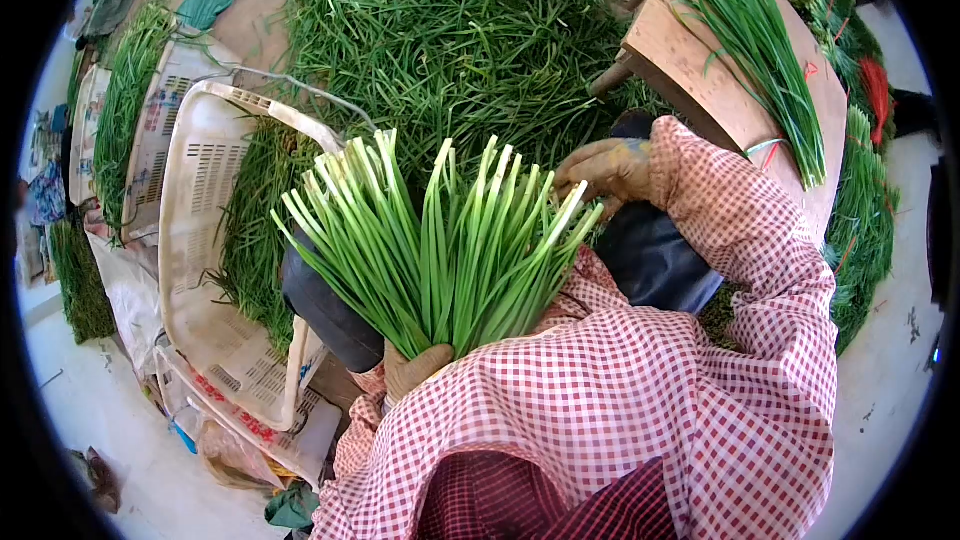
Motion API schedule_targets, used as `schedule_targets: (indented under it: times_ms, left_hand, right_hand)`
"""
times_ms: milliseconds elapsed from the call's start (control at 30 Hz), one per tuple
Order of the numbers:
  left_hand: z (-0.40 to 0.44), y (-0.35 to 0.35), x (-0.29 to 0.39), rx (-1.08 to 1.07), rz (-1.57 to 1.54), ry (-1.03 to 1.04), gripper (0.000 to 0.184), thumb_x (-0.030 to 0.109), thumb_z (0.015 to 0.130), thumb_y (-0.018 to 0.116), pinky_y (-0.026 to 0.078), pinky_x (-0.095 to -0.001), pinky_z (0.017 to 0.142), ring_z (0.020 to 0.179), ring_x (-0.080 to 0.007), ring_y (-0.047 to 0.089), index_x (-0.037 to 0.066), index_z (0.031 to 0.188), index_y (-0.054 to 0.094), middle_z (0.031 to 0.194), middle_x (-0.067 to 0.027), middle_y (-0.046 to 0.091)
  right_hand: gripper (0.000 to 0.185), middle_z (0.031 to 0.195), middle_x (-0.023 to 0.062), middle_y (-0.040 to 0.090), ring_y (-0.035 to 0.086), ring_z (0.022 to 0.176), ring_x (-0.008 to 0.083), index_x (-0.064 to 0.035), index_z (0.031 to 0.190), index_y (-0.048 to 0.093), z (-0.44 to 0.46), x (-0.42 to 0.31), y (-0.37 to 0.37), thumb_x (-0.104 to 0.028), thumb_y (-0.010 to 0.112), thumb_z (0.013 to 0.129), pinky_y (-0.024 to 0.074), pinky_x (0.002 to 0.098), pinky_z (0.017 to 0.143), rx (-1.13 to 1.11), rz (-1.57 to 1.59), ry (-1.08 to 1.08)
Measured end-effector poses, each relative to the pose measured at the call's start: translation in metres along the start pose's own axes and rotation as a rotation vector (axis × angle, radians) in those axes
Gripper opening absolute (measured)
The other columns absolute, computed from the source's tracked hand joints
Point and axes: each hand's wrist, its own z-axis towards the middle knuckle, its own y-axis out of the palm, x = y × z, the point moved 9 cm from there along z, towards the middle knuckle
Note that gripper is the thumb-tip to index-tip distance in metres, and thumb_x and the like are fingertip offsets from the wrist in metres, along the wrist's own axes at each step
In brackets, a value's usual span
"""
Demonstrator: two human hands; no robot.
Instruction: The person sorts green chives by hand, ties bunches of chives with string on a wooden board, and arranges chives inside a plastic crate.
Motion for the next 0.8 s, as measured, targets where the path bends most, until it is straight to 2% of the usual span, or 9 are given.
schedule_targets:
  times_ms: [133,233,300,500,600,633,700,733,800]
  left_hand:
    - [-0.002,-0.002,0.003,0.043,0.077,-0.034,0.069,-0.004,0.062,0.070,0.055,-0.0373,0.073,0.083,-0.0253,0.065,0.000,0.128,0.047,0.101,-0.0118,0.065]
    - [-0.003,-0.007,0.002,0.055,0.068,-0.033,0.069,-0.005,0.062,0.071,0.055,-0.0371,0.073,0.083,-0.0250,0.065,-0.001,0.127,0.047,0.101,-0.0122,0.065]
    - [0.001,-0.006,0.000,0.055,0.084,-0.033,0.068,-0.006,0.062,0.071,0.055,-0.0364,0.072,0.082,-0.0242,0.065,-0.002,0.125,0.048,0.100,-0.0122,0.065]
    - [0.001,0.001,0.006,-0.013,0.078,0.022,0.065,-0.006,0.062,0.071,0.055,-0.0345,0.070,0.078,-0.0232,0.065,-0.002,0.123,0.049,0.097,-0.0118,0.066]
    - [0.002,-0.001,0.007,-0.108,0.226,0.162,0.065,-0.005,0.063,0.072,0.055,-0.0350,0.070,0.078,-0.0232,0.065,-0.001,0.123,0.049,0.097,-0.0117,0.066]
    - [0.002,0.000,0.006,-0.107,0.223,0.162,0.065,-0.005,0.063,0.072,0.055,-0.0350,0.070,0.078,-0.0232,0.065,-0.001,0.123,0.049,0.097,-0.0117,0.066]
    - [0.003,-0.001,-0.003,-0.037,-0.003,0.005,0.065,-0.004,0.063,0.072,0.055,-0.0351,0.069,0.078,-0.0232,0.065,0.000,0.123,0.049,0.097,-0.0120,0.066]
    - [0.000,0.001,0.000,-0.037,-0.002,0.007,0.065,-0.004,0.063,0.072,0.055,-0.0351,0.069,0.078,-0.0232,0.065,0.000,0.123,0.049,0.097,-0.0120,0.066]
    - [-0.002,0.004,0.005,-0.005,0.025,0.014,0.067,-0.002,0.062,0.073,0.055,-0.0355,0.069,0.077,-0.0232,0.065,0.001,0.124,0.049,0.097,-0.0122,0.066]
  right_hand:
    - [0.050,0.111,0.0089,0.062,0.065,0.091,0.0242,-0.0035,0.118,0.061,0.024,0.010,0.008,-0.038,0.069,0.083,0.0564,0.0447,0.075,-0.089,-0.020,-0.030]
    - [0.035,0.099,0.0116,0.067,0.066,0.089,0.0208,-0.0003,0.110,0.062,0.009,0.004,0.011,-0.026,0.068,0.087,0.0568,0.0377,0.077,0.027,-0.138,0.083]
    - [0.036,0.097,0.0102,0.067,0.066,0.086,0.0195,0.0020,0.110,0.061,0.001,-0.001,0.025,-0.021,0.070,0.085,0.0569,0.0331,0.076,-0.126,0.056,0.024]
    - [0.051,0.094,0.0135,0.068,0.067,0.080,0.0179,0.0043,0.112,0.058,0.019,-0.019,0.032,-0.022,0.079,0.074,0.0565,0.0291,0.070,-0.250,-0.009,-0.361]
    - [0.025,0.074,0.0087,0.064,0.064,0.068,0.0178,-0.0017,0.095,0.058,0.006,-0.036,0.007,-0.012,0.071,0.077,0.0542,0.0294,0.060,0.188,-0.182,-0.203]
    - [0.026,0.078,0.0052,0.063,0.064,0.070,0.0174,-0.0042,0.099,0.058,0.003,-0.047,-0.003,-0.014,0.071,0.078,0.0534,0.0283,0.062,0.185,0.023,-0.264]
    - [0.038,0.090,0.0068,0.064,0.064,0.087,0.0216,-0.0056,0.107,0.058,-0.017,-0.086,-0.043,-0.030,0.071,0.082,0.0538,0.0371,0.073,0.529,-0.019,-0.442]
    - [0.038,0.090,0.0068,0.064,0.064,0.087,0.0216,-0.0056,0.107,0.058,-0.018,-0.089,-0.043,-0.030,0.071,0.082,0.0538,0.0371,0.073,0.529,-0.019,-0.445]
    - [0.029,0.084,0.0006,0.064,0.061,0.071,0.0118,-0.0081,0.092,0.062,-0.018,-0.061,-0.050,-0.036,0.066,0.086,0.0530,0.0432,0.065,0.607,-0.023,-0.018]
